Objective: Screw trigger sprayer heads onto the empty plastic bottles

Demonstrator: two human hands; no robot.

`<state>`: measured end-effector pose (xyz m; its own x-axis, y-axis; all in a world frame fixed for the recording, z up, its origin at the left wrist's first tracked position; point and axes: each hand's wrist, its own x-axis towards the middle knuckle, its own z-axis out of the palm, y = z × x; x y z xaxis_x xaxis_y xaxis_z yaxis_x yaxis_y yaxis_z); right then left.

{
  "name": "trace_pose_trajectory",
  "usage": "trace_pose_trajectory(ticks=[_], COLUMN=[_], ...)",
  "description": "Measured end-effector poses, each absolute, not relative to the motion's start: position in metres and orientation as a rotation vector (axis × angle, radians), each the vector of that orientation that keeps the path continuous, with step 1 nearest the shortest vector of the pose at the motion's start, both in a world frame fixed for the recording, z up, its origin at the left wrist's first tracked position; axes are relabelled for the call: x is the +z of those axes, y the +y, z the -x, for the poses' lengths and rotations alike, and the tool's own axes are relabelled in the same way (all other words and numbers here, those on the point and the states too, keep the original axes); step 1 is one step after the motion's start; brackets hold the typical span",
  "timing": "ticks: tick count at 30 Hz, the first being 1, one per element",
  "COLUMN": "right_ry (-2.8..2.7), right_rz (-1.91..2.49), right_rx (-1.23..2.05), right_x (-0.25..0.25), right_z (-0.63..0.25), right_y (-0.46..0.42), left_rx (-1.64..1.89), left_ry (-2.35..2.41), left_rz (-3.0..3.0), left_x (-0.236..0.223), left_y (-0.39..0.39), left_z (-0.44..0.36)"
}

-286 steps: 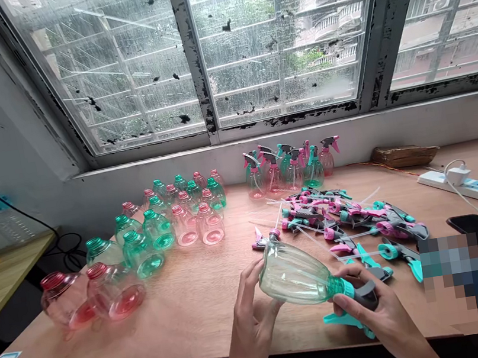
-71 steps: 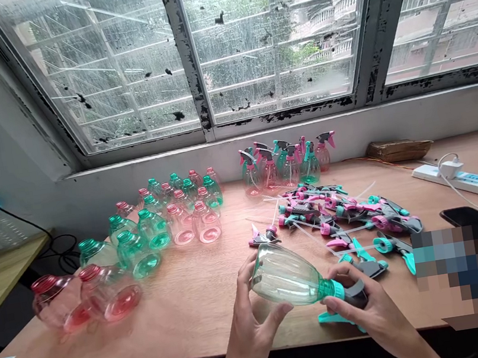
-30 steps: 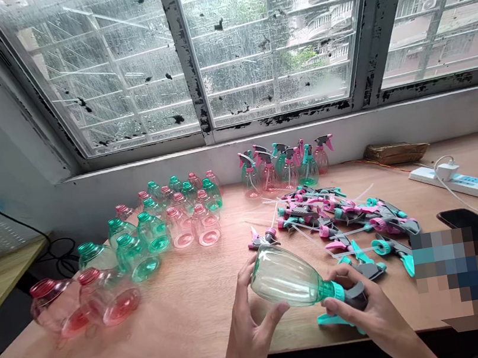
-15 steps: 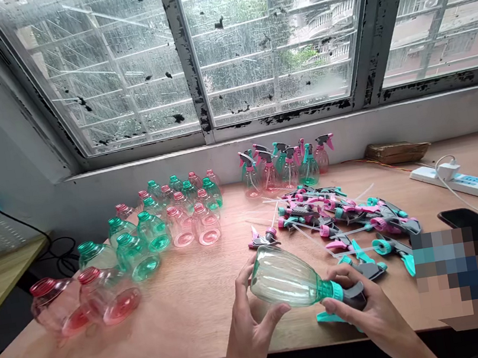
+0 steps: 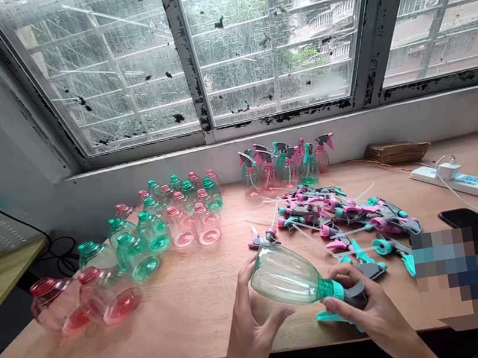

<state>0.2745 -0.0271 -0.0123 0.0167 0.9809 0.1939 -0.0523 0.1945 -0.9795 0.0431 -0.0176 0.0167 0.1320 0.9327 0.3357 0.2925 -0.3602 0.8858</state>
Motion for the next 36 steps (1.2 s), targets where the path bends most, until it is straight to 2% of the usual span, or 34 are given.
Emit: trace_pose_trajectory(ticks=[11, 36], right_ry=[-1.151, -1.204], right_rz=[1.021, 1.064], right_rx=[1.155, 1.091], right_x=[-0.0103, -0.0084], right_z=[-0.2711, -0.2725], right_y=[-0.0289, -0.0277], left_rx=[1.256, 1.293], left_ry=[1.160, 1.146], left_rz=[-1.701, -1.815], left_x=[0.0145, 0.0157], left_y=[-0.0154, -0.0158], left_z=[-0.0421, -0.0414])
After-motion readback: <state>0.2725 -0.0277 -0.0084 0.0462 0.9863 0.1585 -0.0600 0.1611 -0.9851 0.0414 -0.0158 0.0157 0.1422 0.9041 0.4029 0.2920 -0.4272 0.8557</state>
